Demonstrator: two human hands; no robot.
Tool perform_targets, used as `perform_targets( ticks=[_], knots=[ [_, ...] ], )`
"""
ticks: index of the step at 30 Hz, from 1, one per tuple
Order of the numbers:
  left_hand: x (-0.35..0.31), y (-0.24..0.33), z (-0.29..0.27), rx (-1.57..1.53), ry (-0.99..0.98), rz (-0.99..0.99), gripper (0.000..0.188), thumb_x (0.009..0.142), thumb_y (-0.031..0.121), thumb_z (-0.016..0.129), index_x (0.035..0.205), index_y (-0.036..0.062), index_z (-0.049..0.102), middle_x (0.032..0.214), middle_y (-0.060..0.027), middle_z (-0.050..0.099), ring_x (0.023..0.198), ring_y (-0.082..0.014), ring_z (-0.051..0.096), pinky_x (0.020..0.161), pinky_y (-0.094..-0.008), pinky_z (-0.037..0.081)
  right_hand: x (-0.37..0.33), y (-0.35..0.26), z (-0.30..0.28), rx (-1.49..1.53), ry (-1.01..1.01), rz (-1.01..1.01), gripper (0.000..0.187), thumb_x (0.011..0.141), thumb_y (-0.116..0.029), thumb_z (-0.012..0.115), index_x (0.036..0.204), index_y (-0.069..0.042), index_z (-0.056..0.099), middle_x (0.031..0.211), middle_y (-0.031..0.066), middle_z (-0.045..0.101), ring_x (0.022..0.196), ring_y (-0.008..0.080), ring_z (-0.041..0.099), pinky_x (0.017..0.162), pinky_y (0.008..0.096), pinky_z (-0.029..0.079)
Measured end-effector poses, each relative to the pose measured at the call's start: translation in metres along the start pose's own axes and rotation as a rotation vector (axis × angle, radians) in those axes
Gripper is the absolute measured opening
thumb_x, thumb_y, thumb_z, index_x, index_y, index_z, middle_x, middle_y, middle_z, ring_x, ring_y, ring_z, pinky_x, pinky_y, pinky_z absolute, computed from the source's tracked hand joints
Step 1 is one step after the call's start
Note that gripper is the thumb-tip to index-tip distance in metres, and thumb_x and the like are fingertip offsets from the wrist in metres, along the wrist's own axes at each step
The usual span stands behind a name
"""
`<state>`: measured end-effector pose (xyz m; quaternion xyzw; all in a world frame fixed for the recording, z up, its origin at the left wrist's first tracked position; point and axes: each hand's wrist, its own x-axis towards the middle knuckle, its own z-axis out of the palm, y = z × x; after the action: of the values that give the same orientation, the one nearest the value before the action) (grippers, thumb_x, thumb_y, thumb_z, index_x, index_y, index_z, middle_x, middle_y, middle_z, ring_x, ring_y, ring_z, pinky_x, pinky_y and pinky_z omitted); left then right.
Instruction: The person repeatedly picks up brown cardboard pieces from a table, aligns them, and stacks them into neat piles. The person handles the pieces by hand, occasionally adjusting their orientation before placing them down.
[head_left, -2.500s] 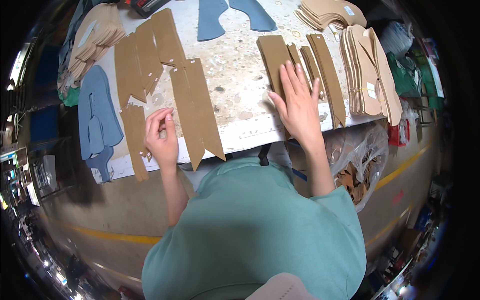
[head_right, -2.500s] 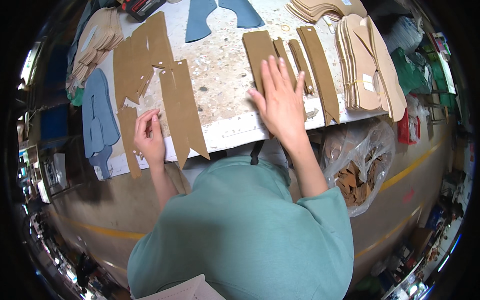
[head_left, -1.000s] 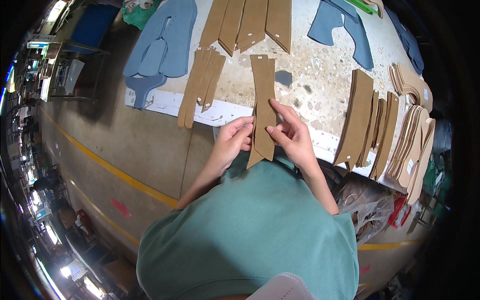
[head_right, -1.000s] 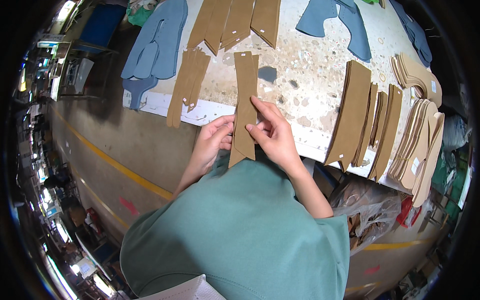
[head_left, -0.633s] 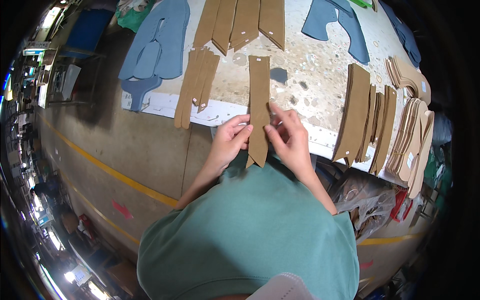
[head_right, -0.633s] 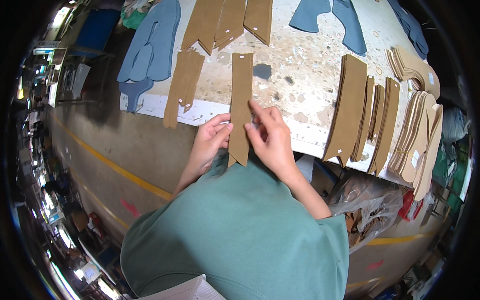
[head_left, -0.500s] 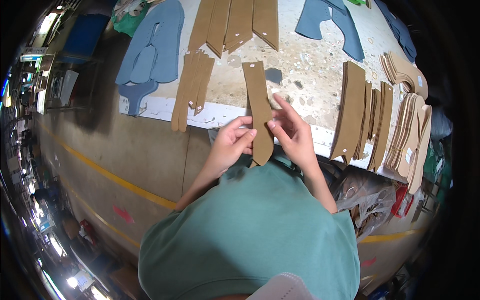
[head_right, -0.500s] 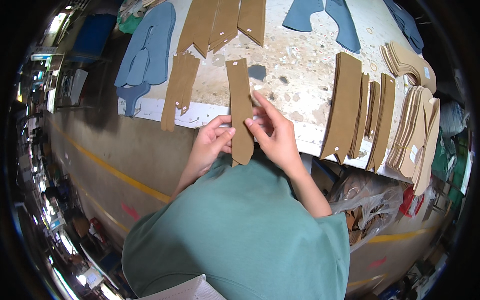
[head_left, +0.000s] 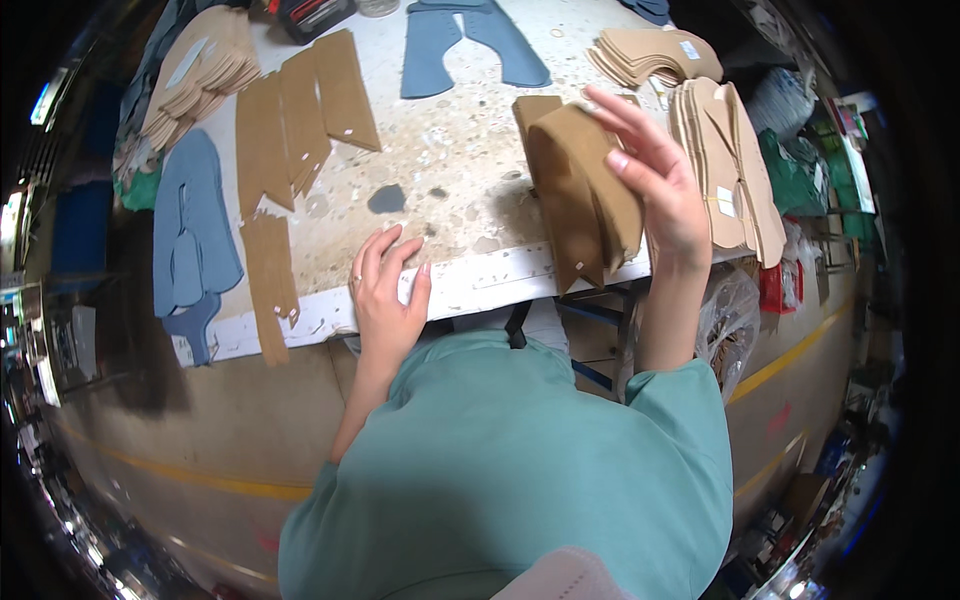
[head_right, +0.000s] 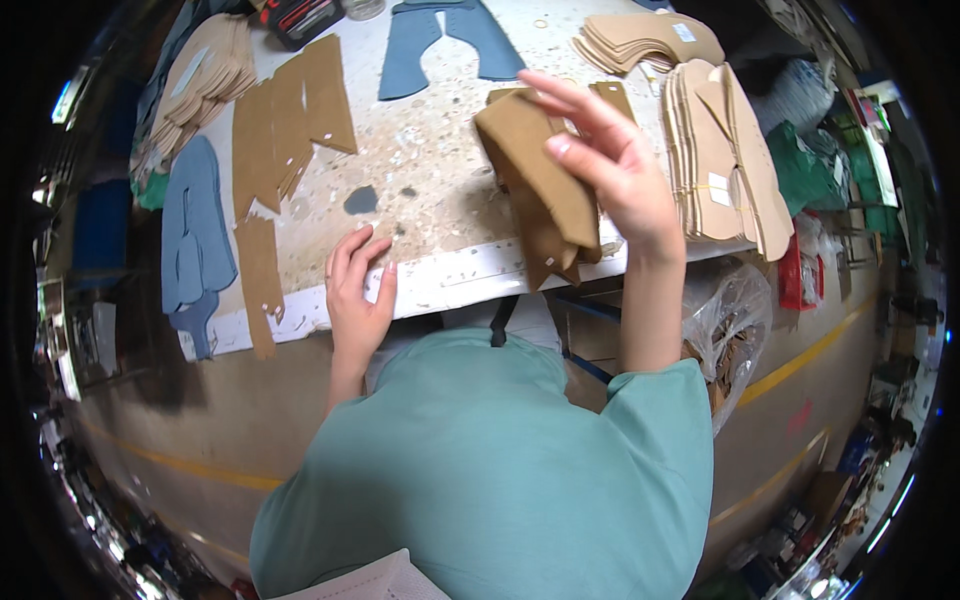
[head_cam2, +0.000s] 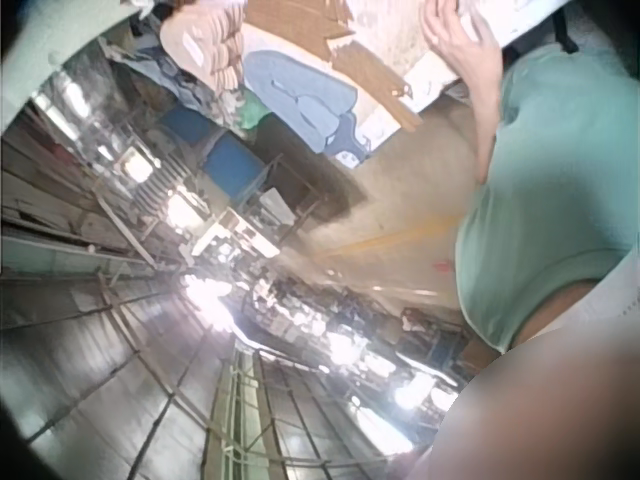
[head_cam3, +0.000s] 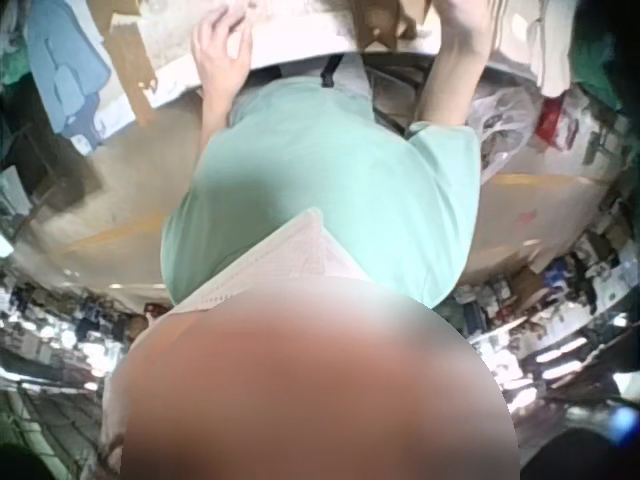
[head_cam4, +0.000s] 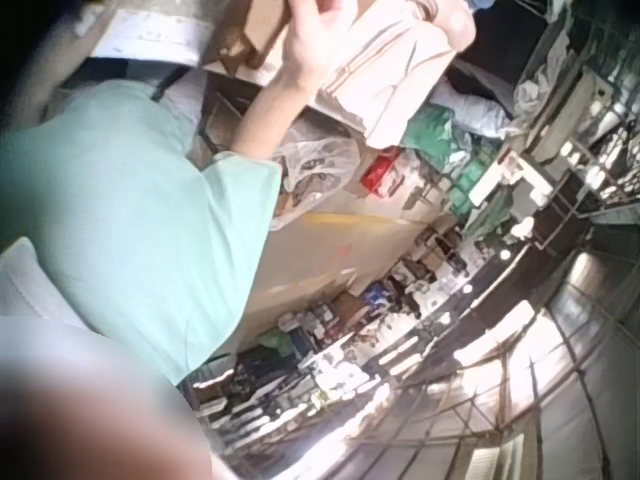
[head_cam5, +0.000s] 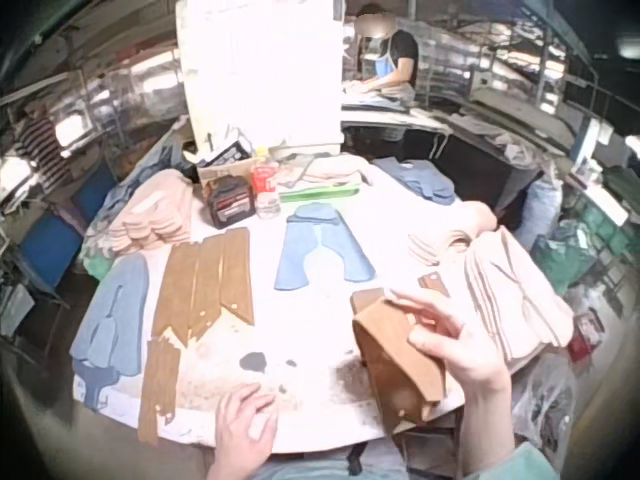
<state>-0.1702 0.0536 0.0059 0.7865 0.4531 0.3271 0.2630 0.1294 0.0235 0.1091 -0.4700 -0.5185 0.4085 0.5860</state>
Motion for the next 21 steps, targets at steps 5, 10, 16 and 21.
perform_targets(
  ticks=[5,10,16,21],
  knots=[
    [-0.005,-0.003,0.008,0.175,-0.047,0.094,0.035,0.084,0.018,0.069,0.119,0.0127,0.066,0.137,-0.0095,0.053,0.135,-0.0323,0.041,0.112,-0.0464,0.028,-0.021,0.013,-0.066,-0.023,0.281,0.119,0.046,0.094,0.000,0.054,0.139,-0.003,0.054,0.122,0.0072,0.065,0.098,0.0092,0.063,0.089,0.0236,0.050],
    [-0.004,-0.004,0.006,0.173,-0.060,0.097,0.035,0.086,0.019,0.068,0.120,0.0129,0.066,0.138,-0.0093,0.053,0.135,-0.0323,0.042,0.111,-0.0463,0.028,-0.040,0.064,-0.094,-0.590,0.370,0.411,0.048,0.091,0.008,0.050,0.139,-0.003,0.054,0.134,0.0068,0.058,0.116,0.0138,0.057,0.100,0.0236,0.042],
    [-0.004,-0.003,0.004,0.177,-0.083,0.099,0.036,0.086,0.020,0.069,0.121,0.0129,0.065,0.138,-0.0096,0.052,0.135,-0.0328,0.041,0.111,-0.0467,0.029,-0.058,0.076,-0.103,-0.671,0.358,0.307,0.050,0.089,0.008,0.053,0.135,-0.009,0.058,0.121,0.0065,0.061,0.099,0.0139,0.058,0.088,0.0231,0.044],
    [-0.005,-0.004,0.005,0.175,-0.080,0.102,0.037,0.086,0.019,0.068,0.122,0.0126,0.065,0.139,-0.0101,0.052,0.135,-0.0332,0.041,0.111,-0.0473,0.029,-0.065,0.060,-0.087,-1.094,0.338,0.270,0.050,0.086,-0.001,0.060,0.136,-0.006,0.056,0.127,0.0146,0.060,0.110,0.0332,0.061,0.098,0.0360,0.046]
  ],
)
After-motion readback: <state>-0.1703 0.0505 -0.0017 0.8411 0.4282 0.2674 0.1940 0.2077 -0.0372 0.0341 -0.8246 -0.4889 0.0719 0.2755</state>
